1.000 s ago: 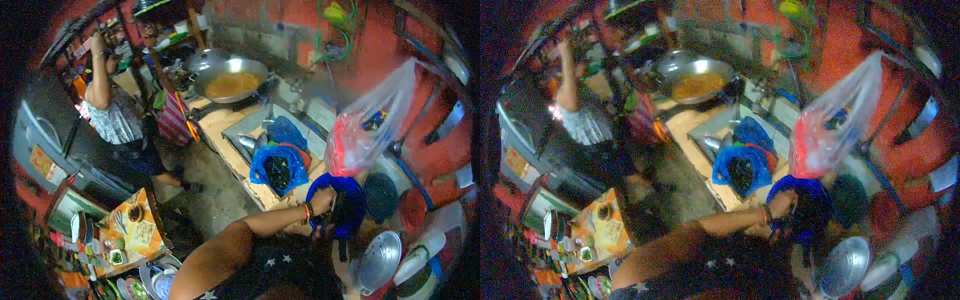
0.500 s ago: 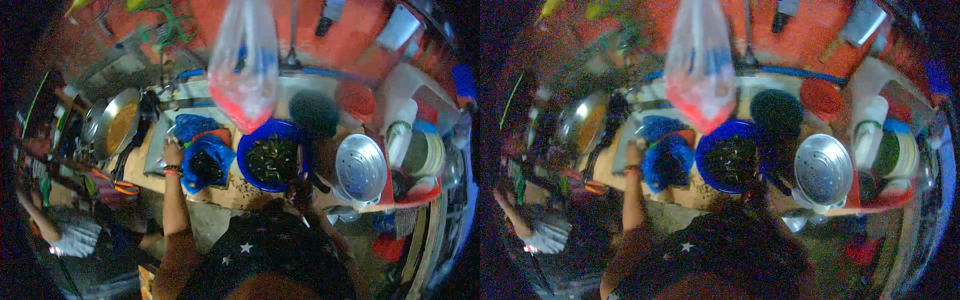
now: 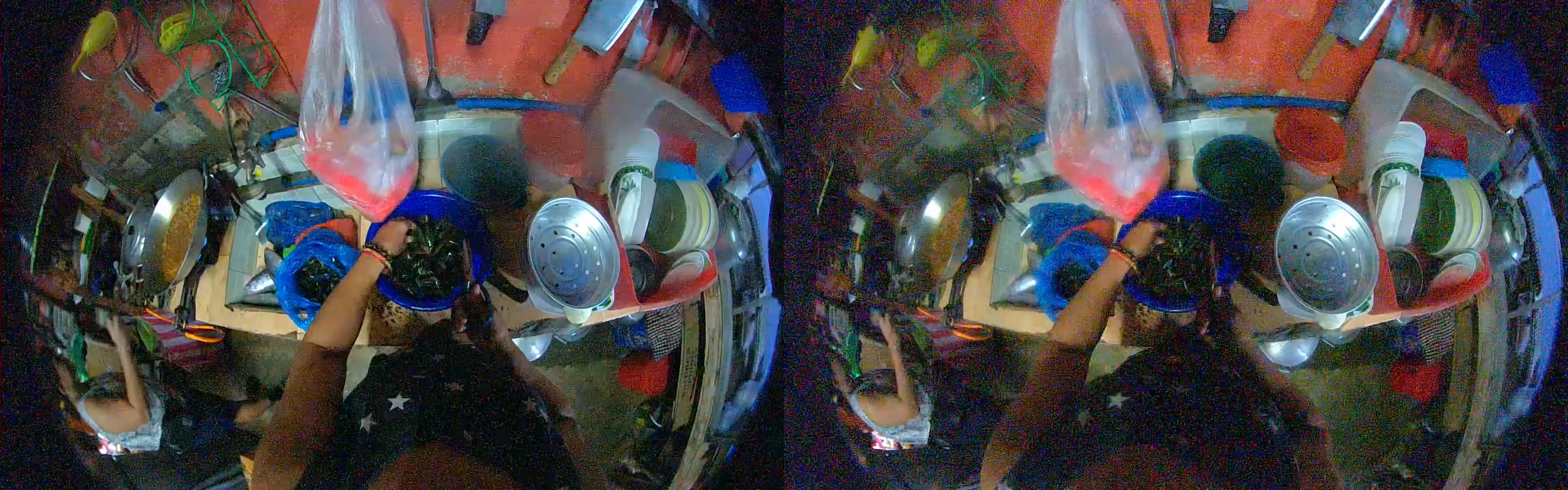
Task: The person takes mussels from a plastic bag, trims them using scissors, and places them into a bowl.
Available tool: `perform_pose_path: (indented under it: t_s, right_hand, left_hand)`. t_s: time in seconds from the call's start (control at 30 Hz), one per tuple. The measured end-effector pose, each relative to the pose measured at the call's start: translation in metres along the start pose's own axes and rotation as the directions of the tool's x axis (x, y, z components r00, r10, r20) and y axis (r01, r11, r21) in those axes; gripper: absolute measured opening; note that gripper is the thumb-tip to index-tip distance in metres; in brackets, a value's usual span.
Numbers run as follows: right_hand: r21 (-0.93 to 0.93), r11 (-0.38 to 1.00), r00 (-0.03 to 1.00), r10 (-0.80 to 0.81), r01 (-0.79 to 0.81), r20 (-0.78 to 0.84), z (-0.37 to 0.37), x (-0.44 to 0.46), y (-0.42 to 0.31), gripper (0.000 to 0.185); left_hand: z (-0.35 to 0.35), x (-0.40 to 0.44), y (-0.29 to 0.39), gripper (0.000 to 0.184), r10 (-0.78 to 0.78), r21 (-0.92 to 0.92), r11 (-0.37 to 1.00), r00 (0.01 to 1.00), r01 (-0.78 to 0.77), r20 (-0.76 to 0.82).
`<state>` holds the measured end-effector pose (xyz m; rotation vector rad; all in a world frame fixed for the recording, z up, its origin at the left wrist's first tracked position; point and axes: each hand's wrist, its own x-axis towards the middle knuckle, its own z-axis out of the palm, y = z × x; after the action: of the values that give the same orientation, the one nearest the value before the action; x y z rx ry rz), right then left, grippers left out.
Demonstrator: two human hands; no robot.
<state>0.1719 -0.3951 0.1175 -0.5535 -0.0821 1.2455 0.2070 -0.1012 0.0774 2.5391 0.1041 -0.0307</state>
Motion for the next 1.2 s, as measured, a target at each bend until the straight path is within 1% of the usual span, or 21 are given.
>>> perform_pose_path:
  t_s: [0.03,0.1,0.13,0.2,0.33,0.4,0.43,0.47,0.5,0.57,0.6,0.67,0.7,0.77,0.8,0.83,0.9,0.93,1.03,1.1,1.2]
  right_hand:
    - [0.129,0.991,0.993,-0.022,0.037,-0.114,0.014,-0.006,-0.001,0.045]
    - [0.255,0.963,0.973,-0.028,0.087,-0.227,0.013,-0.007,0.003,0.047]
    - [0.098,0.992,0.981,-0.063,0.082,-0.181,-0.002,-0.002,0.008,0.046]
    - [-0.062,0.995,0.988,-0.088,0.08,-0.126,-0.017,0.004,0.012,0.046]
    - [-0.113,0.993,0.973,0.019,-0.046,-0.229,-0.016,0.011,0.013,0.042]
    - [-0.183,0.982,0.956,-0.004,-0.052,-0.294,-0.008,0.012,0.014,0.038]
    - [-0.25,0.968,0.973,-0.087,0.032,-0.212,-0.002,0.012,0.015,0.035]
    - [-0.31,0.943,0.979,-0.164,0.119,-0.122,0.002,0.014,0.015,0.031]
    - [-0.315,0.942,0.981,-0.156,0.113,-0.115,-0.011,0.023,0.019,0.031]
    - [-0.64,0.768,0.999,-0.037,0.034,0.008,-0.048,0.048,0.029,0.025]
    - [-0.645,0.763,1.0,-0.026,0.029,0.015,-0.02,0.051,0.022,0.025]
    - [-0.895,0.446,0.998,0.045,0.011,0.034,0.068,0.057,0.006,0.025]
    - [-0.899,0.438,0.998,0.059,0.009,0.039,0.066,0.069,0.021,0.025]
    - [-0.949,0.176,0.963,-0.103,0.262,0.247,0.032,0.103,0.069,0.023]
    - [-0.924,0.236,0.951,-0.15,0.302,0.272,0.008,0.123,0.097,0.022]
    - [-0.924,0.232,0.951,-0.132,0.303,0.279,0.005,0.135,0.107,0.022]
    - [-0.986,0.029,0.986,0.036,0.162,0.163,0.003,0.146,0.123,0.026]
    - [-0.981,-0.142,0.991,0.022,0.132,0.13,0.055,0.13,0.098,0.031]
    - [-0.988,0.059,0.98,0.13,0.144,0.151,0.086,0.139,0.093,0.034]
    - [-0.989,0.054,0.98,0.135,0.138,0.144,0.057,0.161,0.117,0.034]
    - [-0.976,0.003,0.975,0.046,0.216,0.216,0.058,0.164,0.132,0.033]
  left_hand:
    - [0.003,0.004,-0.006,0.023,0.001,0.003,1.0,1.0,-0.001,0.002]
    - [0.011,0.01,-0.019,0.017,0.514,0.418,0.816,0.833,-0.399,-0.207]
    - [0.007,0.007,-0.009,0.017,0.511,0.418,0.817,0.835,-0.398,-0.204]
    - [0.0,0.003,0.011,0.011,0.007,0.03,1.0,1.0,-0.007,-0.019]
    - [-0.009,-0.005,0.015,0.007,0.164,0.21,0.969,0.973,-0.128,-0.162]
    - [-0.015,-0.018,0.021,0.009,0.159,-0.134,0.963,0.895,-0.234,-0.416]
    - [-0.027,-0.028,0.034,0.009,0.156,-0.132,0.964,0.893,-0.231,-0.421]
    - [-0.04,-0.041,0.046,0.009,-0.218,-0.703,0.711,0.944,-0.022,-0.25]
    - [-0.05,-0.053,0.051,0.01,-0.415,-0.973,0.147,0.904,0.181,0.105]
    - [-0.052,-0.076,0.038,0.012,-0.22,-0.943,-0.319,0.96,0.097,0.173]
    - [-0.049,-0.085,0.039,0.012,-0.319,-0.91,-0.415,0.938,-0.007,0.138]
    - [-0.06,-0.102,0.058,0.013,-0.572,-0.807,-0.558,0.794,-0.194,0.204]
    - [-0.061,-0.108,0.053,0.013,-0.579,-0.802,-0.56,0.791,-0.21,0.197]
    - [-0.06,-0.125,0.034,0.014,-0.679,-0.673,-0.628,0.697,-0.391,0.229]
    - [-0.043,-0.141,-0.018,0.021,-0.252,-0.727,-0.666,0.968,-0.17,0.004]
    - [-0.046,-0.146,-0.018,0.021,-0.266,-0.721,-0.667,0.964,-0.189,-0.008]
    - [-0.05,-0.154,-0.01,0.033,-0.693,-0.733,-0.526,0.717,-0.431,0.075]
    - [-0.044,-0.162,-0.021,0.038,-0.623,-0.742,-0.522,0.782,-0.42,-0.004]
    - [-0.049,-0.181,-0.019,0.034,-0.588,-0.742,-0.548,0.809,-0.387,0.012]
    - [-0.039,-0.186,-0.03,0.033,-0.625,-0.774,-0.483,0.781,-0.409,-0.022]
    - [-0.026,-0.191,-0.045,0.022,-0.667,-0.644,-0.592,0.743,-0.484,0.054]
